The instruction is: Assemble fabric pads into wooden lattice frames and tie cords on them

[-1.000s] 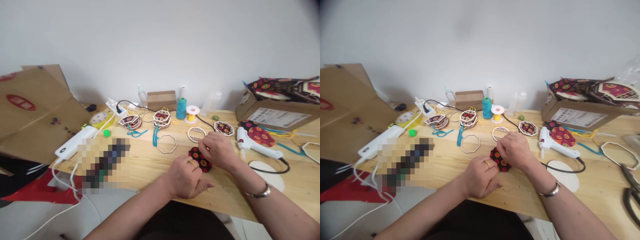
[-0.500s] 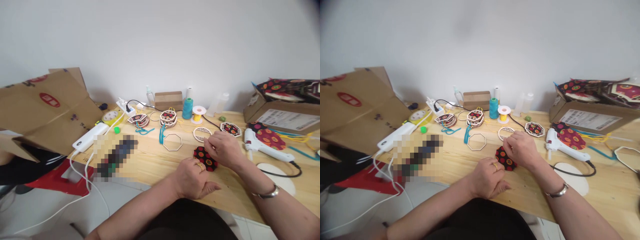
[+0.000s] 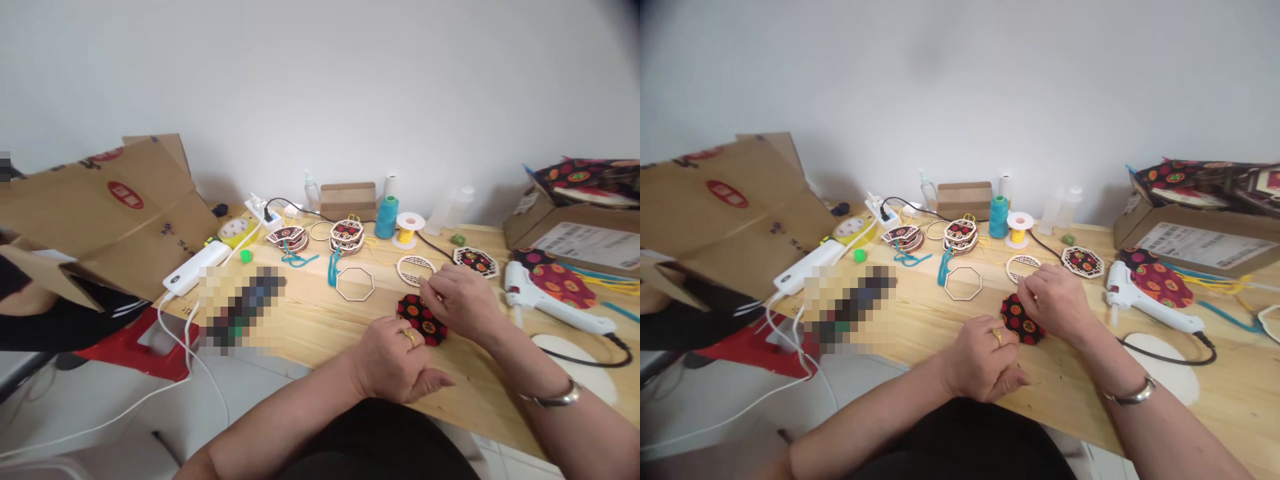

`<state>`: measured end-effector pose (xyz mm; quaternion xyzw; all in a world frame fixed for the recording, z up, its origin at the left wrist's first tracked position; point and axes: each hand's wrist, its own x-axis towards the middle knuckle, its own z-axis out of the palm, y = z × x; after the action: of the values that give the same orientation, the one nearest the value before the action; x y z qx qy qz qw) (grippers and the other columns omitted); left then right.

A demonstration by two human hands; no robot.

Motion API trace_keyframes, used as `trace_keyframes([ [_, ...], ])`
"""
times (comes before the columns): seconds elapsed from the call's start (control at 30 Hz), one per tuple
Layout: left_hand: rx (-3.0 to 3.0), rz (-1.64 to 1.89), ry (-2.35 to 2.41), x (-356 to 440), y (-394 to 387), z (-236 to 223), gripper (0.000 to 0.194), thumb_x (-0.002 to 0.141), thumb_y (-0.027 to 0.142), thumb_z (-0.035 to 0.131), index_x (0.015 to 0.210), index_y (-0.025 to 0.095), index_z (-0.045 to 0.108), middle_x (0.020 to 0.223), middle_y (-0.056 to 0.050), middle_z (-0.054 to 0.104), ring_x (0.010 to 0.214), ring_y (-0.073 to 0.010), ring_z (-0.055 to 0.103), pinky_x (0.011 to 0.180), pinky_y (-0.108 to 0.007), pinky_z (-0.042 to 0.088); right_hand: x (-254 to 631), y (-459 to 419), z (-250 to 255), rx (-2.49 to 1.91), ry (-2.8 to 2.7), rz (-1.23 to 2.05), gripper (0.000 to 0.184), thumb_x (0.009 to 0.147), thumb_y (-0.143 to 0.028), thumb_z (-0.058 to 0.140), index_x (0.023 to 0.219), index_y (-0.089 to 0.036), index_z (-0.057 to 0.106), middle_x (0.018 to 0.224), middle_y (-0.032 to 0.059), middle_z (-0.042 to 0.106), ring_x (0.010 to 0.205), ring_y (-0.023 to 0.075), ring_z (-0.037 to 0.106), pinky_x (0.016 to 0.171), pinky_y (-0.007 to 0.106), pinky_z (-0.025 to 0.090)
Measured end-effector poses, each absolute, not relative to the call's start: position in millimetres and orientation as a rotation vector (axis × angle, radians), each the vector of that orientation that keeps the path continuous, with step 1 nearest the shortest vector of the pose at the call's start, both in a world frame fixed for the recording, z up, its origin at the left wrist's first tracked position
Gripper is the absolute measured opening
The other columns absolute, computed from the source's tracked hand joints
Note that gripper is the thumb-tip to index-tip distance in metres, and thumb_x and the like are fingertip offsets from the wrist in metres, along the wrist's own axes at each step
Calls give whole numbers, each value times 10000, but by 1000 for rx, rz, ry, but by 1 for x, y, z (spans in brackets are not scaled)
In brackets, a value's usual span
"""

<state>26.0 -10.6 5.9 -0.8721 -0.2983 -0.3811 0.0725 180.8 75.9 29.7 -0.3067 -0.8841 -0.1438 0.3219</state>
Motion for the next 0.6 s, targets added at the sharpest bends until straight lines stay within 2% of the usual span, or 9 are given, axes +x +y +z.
trace_keyframes([
  [0.6,-2689,-1022,-958,23,-19,4,521,890,515,360,534,174,528,524,-32,541,521,-148,491,489,-291,357,180,75,31,-777,-2333,-328,400,837,-186,497,446,-201,414,438,3,447,487,131,388,525,268,317],
])
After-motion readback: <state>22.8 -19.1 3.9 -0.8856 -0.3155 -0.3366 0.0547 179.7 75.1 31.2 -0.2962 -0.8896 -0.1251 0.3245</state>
